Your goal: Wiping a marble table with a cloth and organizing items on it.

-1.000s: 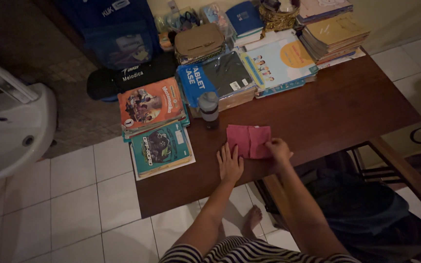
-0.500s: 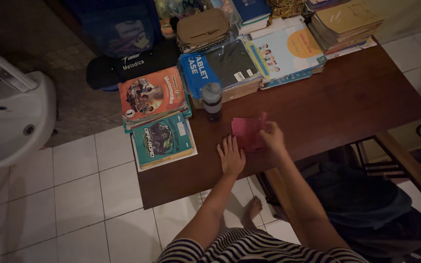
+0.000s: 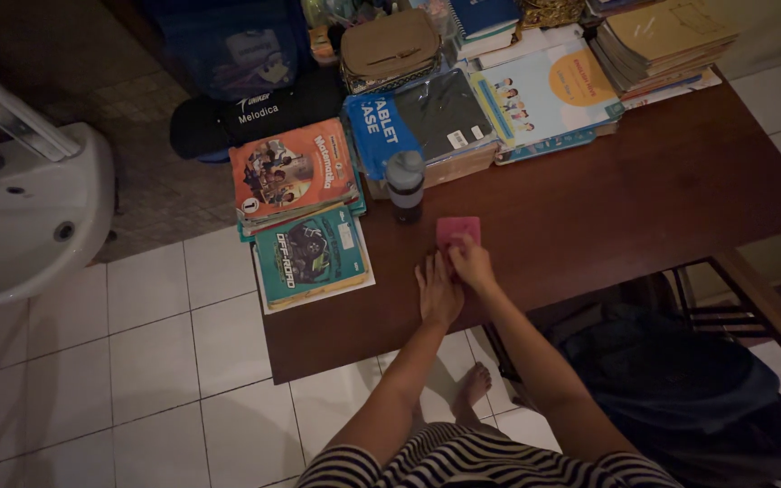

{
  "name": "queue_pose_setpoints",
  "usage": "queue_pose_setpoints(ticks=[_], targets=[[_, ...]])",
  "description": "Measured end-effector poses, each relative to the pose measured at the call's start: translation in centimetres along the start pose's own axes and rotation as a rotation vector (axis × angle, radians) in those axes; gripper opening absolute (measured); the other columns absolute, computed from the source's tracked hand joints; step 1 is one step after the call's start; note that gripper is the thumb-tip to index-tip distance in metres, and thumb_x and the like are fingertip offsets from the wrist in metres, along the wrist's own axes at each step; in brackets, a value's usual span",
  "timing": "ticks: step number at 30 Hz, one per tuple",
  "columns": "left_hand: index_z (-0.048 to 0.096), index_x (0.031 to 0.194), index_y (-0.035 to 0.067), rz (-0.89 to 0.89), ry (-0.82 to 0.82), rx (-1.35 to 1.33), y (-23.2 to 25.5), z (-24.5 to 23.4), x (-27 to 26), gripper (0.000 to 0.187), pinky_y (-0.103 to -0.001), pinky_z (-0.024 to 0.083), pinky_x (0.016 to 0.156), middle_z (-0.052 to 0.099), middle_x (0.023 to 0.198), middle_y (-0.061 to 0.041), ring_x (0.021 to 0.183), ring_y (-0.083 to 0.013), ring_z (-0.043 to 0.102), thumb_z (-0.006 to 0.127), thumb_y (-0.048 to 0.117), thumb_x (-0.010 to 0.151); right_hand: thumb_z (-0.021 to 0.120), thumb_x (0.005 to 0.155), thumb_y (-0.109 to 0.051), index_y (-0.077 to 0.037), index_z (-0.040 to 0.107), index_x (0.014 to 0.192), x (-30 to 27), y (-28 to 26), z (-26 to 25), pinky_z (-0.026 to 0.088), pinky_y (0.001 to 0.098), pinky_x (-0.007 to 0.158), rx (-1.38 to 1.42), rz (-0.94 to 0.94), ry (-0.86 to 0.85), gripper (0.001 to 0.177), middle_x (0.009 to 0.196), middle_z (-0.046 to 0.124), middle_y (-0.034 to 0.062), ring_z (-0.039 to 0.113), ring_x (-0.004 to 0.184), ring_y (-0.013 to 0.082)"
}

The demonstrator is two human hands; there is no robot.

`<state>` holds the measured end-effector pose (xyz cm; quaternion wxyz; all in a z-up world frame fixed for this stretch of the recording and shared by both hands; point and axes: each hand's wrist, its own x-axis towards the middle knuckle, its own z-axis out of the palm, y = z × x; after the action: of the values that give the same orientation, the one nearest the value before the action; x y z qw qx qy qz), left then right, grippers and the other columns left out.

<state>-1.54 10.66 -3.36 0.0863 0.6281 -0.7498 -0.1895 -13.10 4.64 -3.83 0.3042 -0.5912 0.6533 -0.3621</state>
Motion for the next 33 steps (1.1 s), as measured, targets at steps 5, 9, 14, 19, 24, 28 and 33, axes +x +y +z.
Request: queue_pose_setpoints(ticks=[5,9,14,19,24,28,33], targets=[[0.016,0.158,-0.007,0.054,0.11,-0.188,0.2,-1.3,-0.7,0.087,-0.058,0.002,0.127,0.031,0.162,-0.023,0.155,-0.0367,0.019,0.059,0.016,0.087,0.063,0.095,-0.015,-0.012,0.068,0.127,-0.8,-1.8,-1.9,0.056,0.0451,0.092,-0.047,-0.053,0.116,0.033,0.121,0.07,0.0228,0.069,0.108,0.0392],[0.018,0.157,-0.006,0.085,0.188,-0.287,0.1,-1.6,-0.9,0.086,-0.062,0.006,0.124,0.036,0.155,-0.028,0.15,-0.0408,0.026,0.058,0.013,0.083,0.062,0.093,-0.007,-0.013,0.066,0.136,-1.3,-2.6,-2.0,0.051,0.0478,0.1,-0.281,-0.197,0.121,0.044,0.123,0.065,0.0204,0.061,0.114,0.0409],[0.026,0.154,-0.004,0.1,0.286,-0.366,-0.5,-0.3,-0.6,0.08,-0.063,0.009,0.125,0.04,0.153,-0.028,0.148,-0.0417,0.031,0.054,0.013,0.081,0.064,0.09,-0.014,-0.018,0.064,0.137,-1.4,-0.3,0.6,0.04,0.0514,0.112,-0.512,-0.416,0.169,0.047,0.141,0.057,0.0171,0.05,0.133,0.0387],[0.029,0.154,-0.005,0.113,0.308,-0.426,-0.6,-0.4,-0.7,0.076,-0.064,0.01,0.126,0.041,0.153,-0.028,0.147,-0.041,0.033,0.049,0.012,0.083,0.056,0.1,-0.03,-0.022,0.057,0.147,-1.4,0.9,1.2,0.025,0.0543,0.122,-0.61,-0.348,0.099,0.047,0.156,0.048,0.0135,0.036,0.15,0.036],[0.036,0.15,-0.002,0.115,0.417,-0.435,-0.7,-0.2,-0.8,0.065,-0.062,0.024,0.12,0.032,0.157,-0.032,0.142,-0.0541,0.03,0.048,0.013,0.088,0.051,0.093,-0.053,-0.024,0.041,0.154,-0.8,-0.5,1.0,0.016,0.0584,0.119,-0.726,-0.275,-0.011,0.068,0.163,0.031,0.015,0.022,0.15,0.0419],[0.036,0.149,-0.002,0.206,0.55,-0.468,-0.9,-0.1,-0.7,0.061,-0.061,0.028,0.12,0.028,0.161,-0.033,0.144,-0.0541,0.033,0.047,0.015,0.091,0.05,0.096,-0.056,-0.027,0.034,0.157,-0.7,0.9,2.5,0.015,0.0591,0.122,-0.828,-0.19,-0.025,0.07,0.164,0.026,0.0138,0.019,0.152,0.0421],[0.039,0.148,-0.005,0.271,0.573,-0.473,-1.7,0.1,-0.9,0.057,-0.062,0.027,0.119,0.033,0.158,-0.03,0.143,-0.0526,0.034,0.053,0.022,0.101,0.053,0.092,-0.044,-0.028,0.028,0.166,-2.9,1.8,2.8,0.017,0.0561,0.12,-1.209,-0.333,-0.099,0.08,0.169,0.025,0.0148,0.02,0.152,0.0434]])
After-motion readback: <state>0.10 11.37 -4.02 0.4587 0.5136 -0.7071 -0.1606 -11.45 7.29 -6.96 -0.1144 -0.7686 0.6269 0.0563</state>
